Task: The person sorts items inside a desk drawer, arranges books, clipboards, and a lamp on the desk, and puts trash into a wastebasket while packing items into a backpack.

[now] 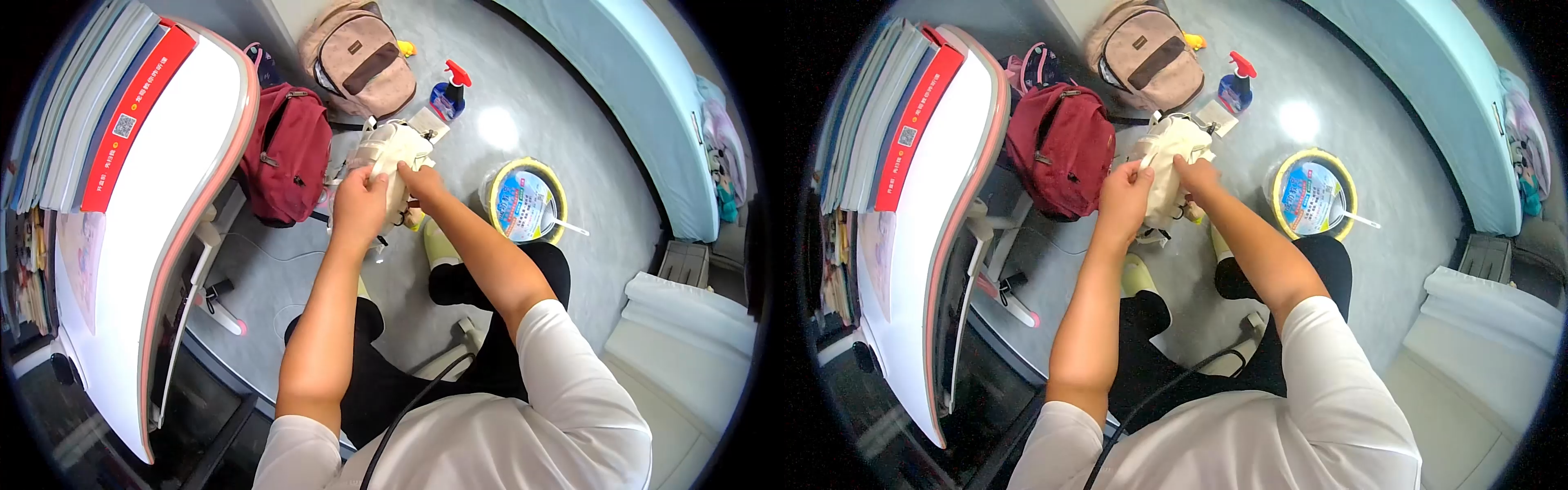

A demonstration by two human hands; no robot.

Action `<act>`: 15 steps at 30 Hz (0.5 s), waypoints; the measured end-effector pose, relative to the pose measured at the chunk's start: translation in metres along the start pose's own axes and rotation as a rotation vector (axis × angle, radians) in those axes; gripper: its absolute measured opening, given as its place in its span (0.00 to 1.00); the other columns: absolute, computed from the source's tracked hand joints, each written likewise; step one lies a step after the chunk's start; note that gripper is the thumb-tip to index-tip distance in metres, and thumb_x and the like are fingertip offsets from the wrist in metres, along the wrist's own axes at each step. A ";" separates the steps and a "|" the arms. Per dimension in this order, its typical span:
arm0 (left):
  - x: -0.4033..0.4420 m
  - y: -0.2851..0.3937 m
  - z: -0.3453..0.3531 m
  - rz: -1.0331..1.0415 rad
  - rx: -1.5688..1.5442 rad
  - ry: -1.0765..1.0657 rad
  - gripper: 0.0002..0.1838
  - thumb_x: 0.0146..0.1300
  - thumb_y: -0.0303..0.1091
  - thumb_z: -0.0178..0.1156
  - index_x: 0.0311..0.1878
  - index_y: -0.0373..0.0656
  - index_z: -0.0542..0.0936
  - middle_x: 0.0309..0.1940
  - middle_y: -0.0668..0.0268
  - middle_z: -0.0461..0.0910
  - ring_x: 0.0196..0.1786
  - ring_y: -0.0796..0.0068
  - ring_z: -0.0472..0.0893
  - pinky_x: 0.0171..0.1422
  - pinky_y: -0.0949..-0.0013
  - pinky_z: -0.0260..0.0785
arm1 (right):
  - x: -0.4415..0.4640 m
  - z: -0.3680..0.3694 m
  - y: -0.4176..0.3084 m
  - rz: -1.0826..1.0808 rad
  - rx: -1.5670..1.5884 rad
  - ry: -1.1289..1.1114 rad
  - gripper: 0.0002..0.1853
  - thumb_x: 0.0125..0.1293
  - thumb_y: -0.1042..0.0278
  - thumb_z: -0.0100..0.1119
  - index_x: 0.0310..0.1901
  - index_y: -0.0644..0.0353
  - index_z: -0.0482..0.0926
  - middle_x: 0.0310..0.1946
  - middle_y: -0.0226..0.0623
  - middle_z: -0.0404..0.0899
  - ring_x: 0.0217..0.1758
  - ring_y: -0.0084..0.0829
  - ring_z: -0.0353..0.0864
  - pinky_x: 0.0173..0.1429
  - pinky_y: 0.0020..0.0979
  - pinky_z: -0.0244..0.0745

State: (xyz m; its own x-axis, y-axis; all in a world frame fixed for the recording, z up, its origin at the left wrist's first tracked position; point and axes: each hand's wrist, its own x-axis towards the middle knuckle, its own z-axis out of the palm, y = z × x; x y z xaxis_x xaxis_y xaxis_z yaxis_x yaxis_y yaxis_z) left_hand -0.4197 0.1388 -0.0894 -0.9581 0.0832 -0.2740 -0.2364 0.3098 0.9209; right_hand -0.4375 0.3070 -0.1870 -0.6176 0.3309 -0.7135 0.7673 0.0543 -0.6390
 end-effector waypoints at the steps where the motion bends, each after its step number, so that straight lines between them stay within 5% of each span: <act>1: -0.001 0.000 0.000 0.009 0.042 -0.003 0.24 0.72 0.41 0.64 0.62 0.31 0.82 0.53 0.45 0.88 0.55 0.51 0.87 0.62 0.56 0.76 | -0.003 0.002 -0.003 -0.032 -0.055 0.035 0.40 0.73 0.38 0.60 0.66 0.74 0.76 0.65 0.65 0.76 0.53 0.55 0.88 0.45 0.48 0.92; 7: -0.003 0.007 -0.002 0.036 0.140 0.011 0.27 0.71 0.43 0.64 0.64 0.31 0.81 0.57 0.42 0.85 0.61 0.45 0.84 0.67 0.52 0.74 | -0.014 -0.012 -0.025 -0.060 -0.297 -0.086 0.33 0.77 0.44 0.57 0.50 0.79 0.82 0.36 0.52 0.88 0.29 0.44 0.91 0.34 0.42 0.90; 9: -0.005 0.013 -0.003 0.015 0.158 0.014 0.27 0.72 0.44 0.64 0.64 0.31 0.81 0.57 0.42 0.85 0.61 0.45 0.84 0.67 0.52 0.74 | -0.006 -0.010 -0.019 -0.081 -0.216 -0.122 0.33 0.77 0.44 0.57 0.47 0.79 0.83 0.34 0.52 0.87 0.31 0.44 0.91 0.33 0.42 0.88; 12: -0.004 0.010 0.001 0.082 0.180 0.068 0.21 0.74 0.37 0.65 0.61 0.29 0.82 0.48 0.56 0.90 0.47 0.71 0.86 0.54 0.65 0.77 | 0.013 0.003 -0.002 -0.107 -0.100 -0.189 0.32 0.76 0.46 0.58 0.44 0.80 0.83 0.34 0.55 0.87 0.32 0.46 0.91 0.34 0.43 0.86; 15: -0.005 0.010 0.002 0.122 0.097 0.023 0.21 0.73 0.36 0.65 0.60 0.28 0.83 0.47 0.56 0.90 0.48 0.72 0.86 0.55 0.65 0.77 | 0.035 0.022 0.015 -0.223 -0.039 -0.176 0.28 0.75 0.51 0.58 0.44 0.79 0.83 0.35 0.58 0.87 0.34 0.47 0.91 0.37 0.45 0.85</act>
State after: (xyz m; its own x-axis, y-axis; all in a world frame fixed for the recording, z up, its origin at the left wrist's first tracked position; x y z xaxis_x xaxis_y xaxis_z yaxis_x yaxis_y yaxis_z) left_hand -0.4170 0.1430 -0.0792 -0.9825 0.1044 -0.1541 -0.1022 0.3891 0.9155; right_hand -0.4513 0.2982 -0.2275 -0.7897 0.1381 -0.5978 0.6132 0.1443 -0.7767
